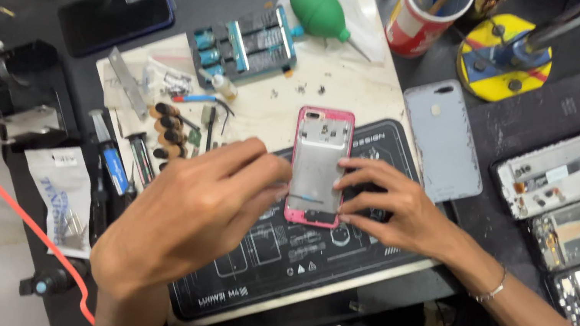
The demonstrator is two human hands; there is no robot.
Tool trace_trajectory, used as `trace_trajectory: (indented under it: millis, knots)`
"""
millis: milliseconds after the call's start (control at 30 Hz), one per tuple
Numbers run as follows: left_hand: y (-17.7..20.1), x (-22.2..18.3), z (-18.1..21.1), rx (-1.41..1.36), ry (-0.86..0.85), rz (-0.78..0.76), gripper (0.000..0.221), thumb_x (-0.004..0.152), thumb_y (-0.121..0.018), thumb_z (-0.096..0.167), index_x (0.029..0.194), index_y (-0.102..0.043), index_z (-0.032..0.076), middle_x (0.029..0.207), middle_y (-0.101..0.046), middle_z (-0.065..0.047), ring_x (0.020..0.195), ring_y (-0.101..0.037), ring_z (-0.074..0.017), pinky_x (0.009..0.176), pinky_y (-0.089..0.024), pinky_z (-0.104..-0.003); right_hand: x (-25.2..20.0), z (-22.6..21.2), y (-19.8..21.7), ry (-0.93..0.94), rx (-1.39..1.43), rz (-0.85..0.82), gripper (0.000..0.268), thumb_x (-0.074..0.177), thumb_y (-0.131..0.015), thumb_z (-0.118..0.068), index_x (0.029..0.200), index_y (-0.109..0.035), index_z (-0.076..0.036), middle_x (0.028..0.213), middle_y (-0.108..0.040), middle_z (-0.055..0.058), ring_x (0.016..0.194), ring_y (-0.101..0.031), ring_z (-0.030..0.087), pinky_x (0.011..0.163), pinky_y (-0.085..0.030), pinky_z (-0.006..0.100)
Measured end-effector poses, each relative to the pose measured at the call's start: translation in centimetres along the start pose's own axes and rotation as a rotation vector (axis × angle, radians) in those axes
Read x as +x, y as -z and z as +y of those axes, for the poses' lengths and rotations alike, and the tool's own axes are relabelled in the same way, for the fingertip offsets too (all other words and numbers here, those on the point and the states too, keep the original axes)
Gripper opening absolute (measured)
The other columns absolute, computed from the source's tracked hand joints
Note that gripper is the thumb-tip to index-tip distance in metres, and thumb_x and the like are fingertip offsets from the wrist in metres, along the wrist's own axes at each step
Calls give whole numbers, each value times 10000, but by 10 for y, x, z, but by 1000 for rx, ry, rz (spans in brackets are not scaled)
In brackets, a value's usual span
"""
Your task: The person disassembles a pink smartphone on a workbench, using a screwdriver to remove screws from the back cover. They carefully pry open the casing and manipulate internal components with their hands and tools.
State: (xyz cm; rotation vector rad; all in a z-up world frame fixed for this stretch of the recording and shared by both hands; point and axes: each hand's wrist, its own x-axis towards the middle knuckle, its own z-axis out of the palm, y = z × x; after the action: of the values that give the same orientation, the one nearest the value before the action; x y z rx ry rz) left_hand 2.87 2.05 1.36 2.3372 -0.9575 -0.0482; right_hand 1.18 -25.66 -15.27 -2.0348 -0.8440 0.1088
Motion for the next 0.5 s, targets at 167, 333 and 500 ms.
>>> trace_trajectory:
  millis: [167,333,500]
  knots:
    - [-4,4,-9,-69,26,-35,147,907,-706,77,1035,-653,30,888,-612,-94,722,-660,-279,611,-529,-389,-2,5,-1,1,17,-14,138,728,-843,-112,856,-792,-117,1178,-716,19,1362,-557,272,1119,-491,467]
    - [-4,10,-14,-105,29,-48,141,903,-713,80,1022,-656,32,868,-610,-82,708,-654,-269,607,-511,-395,1,4,2,3,3,-23,140,732,-850,-121,857,-787,-116,1170,-718,15,1351,-563,275,1101,-501,457]
    - [-4,12,-28,-174,54,-74,128,908,-721,71,1014,-666,26,840,-607,-86,689,-652,-258,592,-506,-392,2,6,3,18,-8,-6,158,733,-846,-121,880,-789,-119,1173,-715,16,1342,-575,272,1087,-513,445]
